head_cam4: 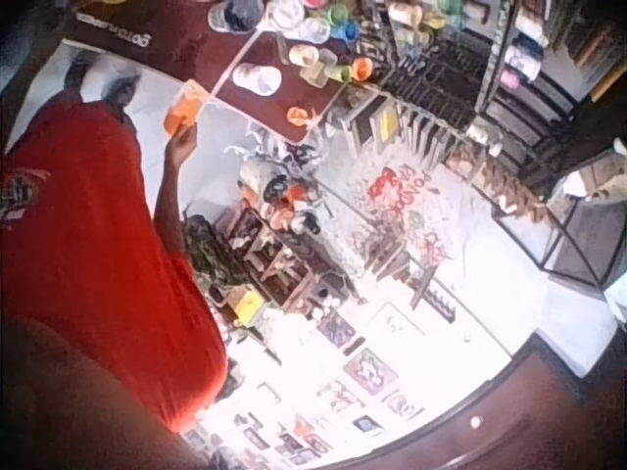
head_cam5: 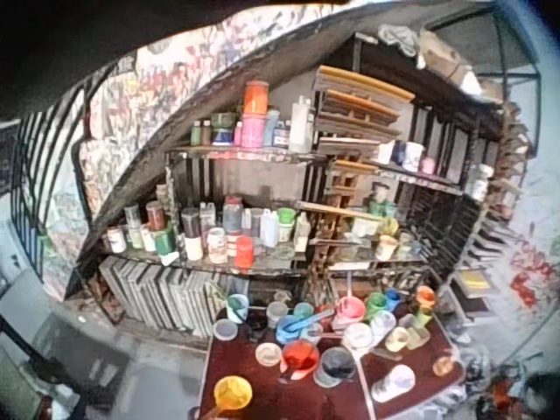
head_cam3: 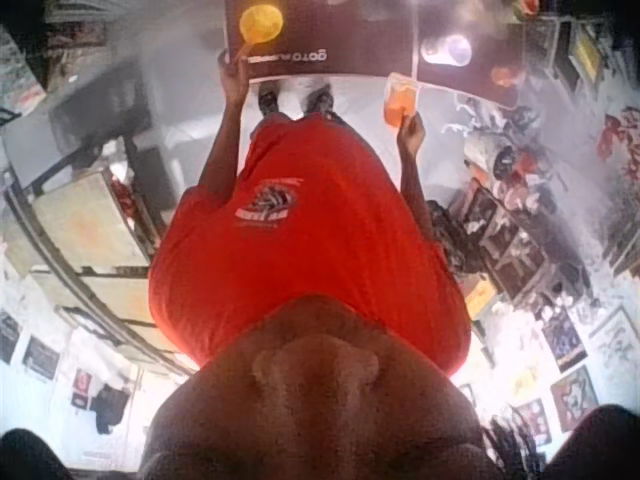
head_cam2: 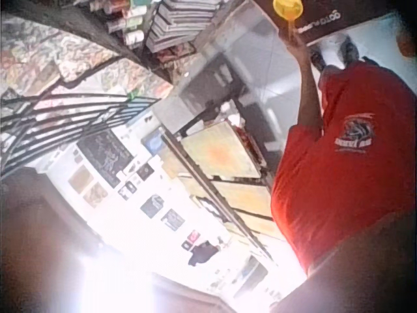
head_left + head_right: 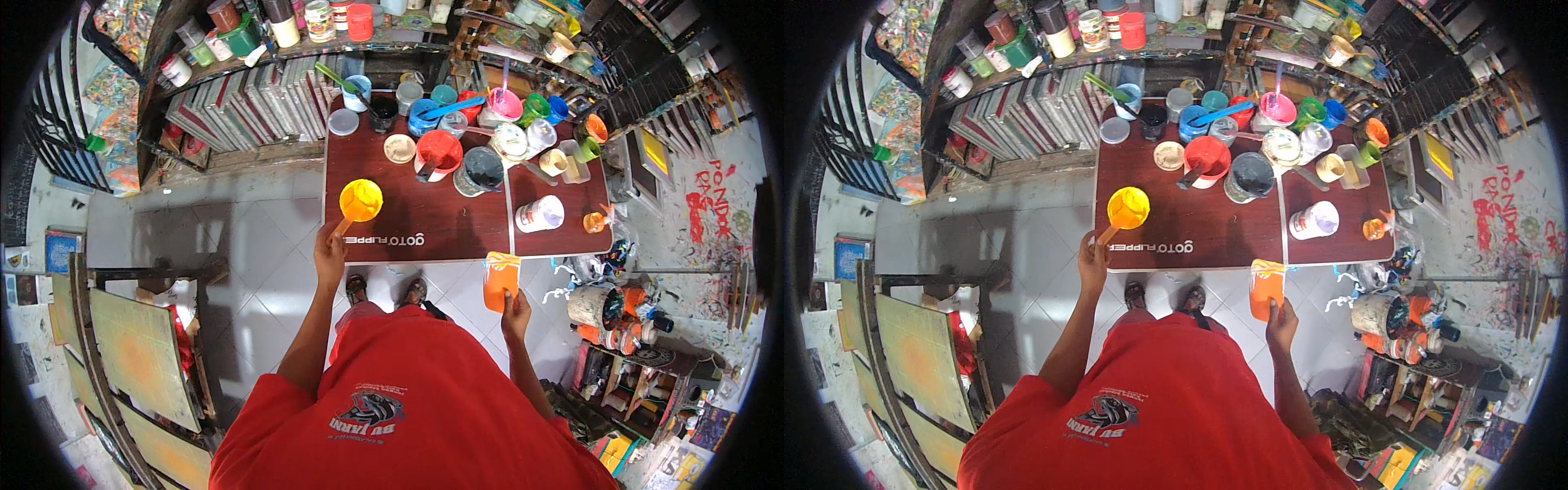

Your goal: The person scrapes orange ink off a spatula onto a small board, then picks up a squeegee and a screen frame before transferring yellow ink from a tub onto the board.

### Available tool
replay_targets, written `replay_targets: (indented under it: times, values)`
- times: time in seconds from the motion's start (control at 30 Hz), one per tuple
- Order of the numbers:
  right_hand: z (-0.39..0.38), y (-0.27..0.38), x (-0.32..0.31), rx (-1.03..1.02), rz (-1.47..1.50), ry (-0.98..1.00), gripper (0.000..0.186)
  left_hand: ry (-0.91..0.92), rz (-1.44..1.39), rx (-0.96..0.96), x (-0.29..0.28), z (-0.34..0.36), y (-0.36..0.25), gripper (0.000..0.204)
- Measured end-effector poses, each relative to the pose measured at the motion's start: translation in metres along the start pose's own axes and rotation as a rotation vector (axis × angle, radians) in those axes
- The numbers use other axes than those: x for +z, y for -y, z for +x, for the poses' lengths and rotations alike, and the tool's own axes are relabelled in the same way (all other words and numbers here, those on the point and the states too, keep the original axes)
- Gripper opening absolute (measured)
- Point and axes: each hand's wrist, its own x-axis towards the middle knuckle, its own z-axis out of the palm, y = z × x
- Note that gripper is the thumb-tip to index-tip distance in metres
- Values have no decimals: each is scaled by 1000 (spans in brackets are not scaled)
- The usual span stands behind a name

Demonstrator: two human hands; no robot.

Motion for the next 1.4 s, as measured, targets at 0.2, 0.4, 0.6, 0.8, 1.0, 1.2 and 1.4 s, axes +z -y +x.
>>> replay_targets:
  times: [0.2,0.4,0.6,0.8,1.0,1.2,1.4]
  values:
    - [12,24,30,32,27,44,31,41,369,84,16,26,-35,23]
    - [10,42,35,37,-31,51,29,120,502,206,25,57,-53,22]
    - [3,40,36,-9,-9,-8,28,204,751,361,32,81,-85,15]
    - [-4,45,39,26,49,-27,28,200,772,405,40,74,-114,11]
    - [-2,59,44,2,-64,25,27,266,868,316,28,65,-120,10]
    - [4,72,54,-64,-94,102,23,146,835,352,6,60,-109,13]
    - [10,82,66,-48,3,184,22,184,882,333,-5,60,-106,18]
